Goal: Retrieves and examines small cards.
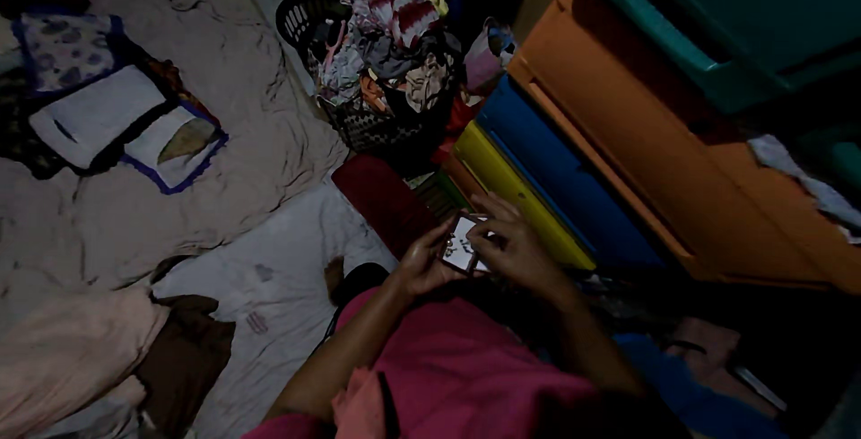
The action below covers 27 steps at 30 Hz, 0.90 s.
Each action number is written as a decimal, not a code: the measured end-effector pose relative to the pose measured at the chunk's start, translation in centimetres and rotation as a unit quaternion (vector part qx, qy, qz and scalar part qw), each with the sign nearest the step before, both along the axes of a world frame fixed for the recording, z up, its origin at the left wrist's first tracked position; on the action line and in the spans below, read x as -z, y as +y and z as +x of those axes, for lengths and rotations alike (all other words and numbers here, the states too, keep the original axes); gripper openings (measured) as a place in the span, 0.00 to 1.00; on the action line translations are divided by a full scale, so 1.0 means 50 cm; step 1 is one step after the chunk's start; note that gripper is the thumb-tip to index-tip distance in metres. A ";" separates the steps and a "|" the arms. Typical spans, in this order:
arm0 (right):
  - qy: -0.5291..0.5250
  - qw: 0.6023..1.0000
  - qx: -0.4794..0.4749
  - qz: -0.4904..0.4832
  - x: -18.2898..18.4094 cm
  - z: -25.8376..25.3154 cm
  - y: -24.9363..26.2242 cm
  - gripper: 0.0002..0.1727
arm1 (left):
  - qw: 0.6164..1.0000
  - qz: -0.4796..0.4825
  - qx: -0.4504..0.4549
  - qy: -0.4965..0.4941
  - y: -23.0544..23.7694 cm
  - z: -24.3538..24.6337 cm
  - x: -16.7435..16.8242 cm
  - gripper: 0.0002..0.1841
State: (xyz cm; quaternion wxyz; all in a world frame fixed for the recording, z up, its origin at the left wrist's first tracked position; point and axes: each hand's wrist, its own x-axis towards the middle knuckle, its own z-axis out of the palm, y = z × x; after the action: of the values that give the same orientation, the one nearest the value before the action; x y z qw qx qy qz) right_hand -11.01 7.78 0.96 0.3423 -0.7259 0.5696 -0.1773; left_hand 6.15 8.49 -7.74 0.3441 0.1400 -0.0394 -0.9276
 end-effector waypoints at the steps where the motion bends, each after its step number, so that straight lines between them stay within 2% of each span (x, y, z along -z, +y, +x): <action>1: -0.028 1.000 0.013 0.004 -0.001 -0.002 0.001 0.12 | 1.000 -0.002 0.000 0.004 0.001 0.000 0.002 0.26; 5: -0.140 0.988 0.049 -0.046 0.001 -0.008 0.004 0.13 | 1.000 0.015 -0.016 -0.006 0.004 0.001 -0.006 0.25; 11: -0.170 0.984 0.050 -0.024 0.004 -0.023 -0.009 0.13 | 0.999 0.029 -0.017 -0.001 -0.001 0.002 -0.011 0.24; 14: -0.201 0.978 0.049 0.025 0.008 -0.029 -0.017 0.15 | 1.000 0.025 -0.014 0.008 -0.003 0.000 -0.006 0.25; 19: -0.239 0.958 0.103 0.124 0.011 -0.029 -0.026 0.18 | 0.999 0.029 -0.013 -0.014 -0.004 -0.003 -0.009 0.25; 27: -0.272 0.927 0.173 0.192 0.029 -0.028 -0.031 0.18 | 0.999 0.030 -0.007 -0.024 -0.006 -0.002 -0.002 0.25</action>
State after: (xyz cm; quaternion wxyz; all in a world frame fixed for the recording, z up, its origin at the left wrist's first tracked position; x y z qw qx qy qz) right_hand -12.44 6.21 -0.50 0.5815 -0.4603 0.5941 -0.3116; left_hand 6.07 8.17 -7.63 0.3452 0.1732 -0.0189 -0.9222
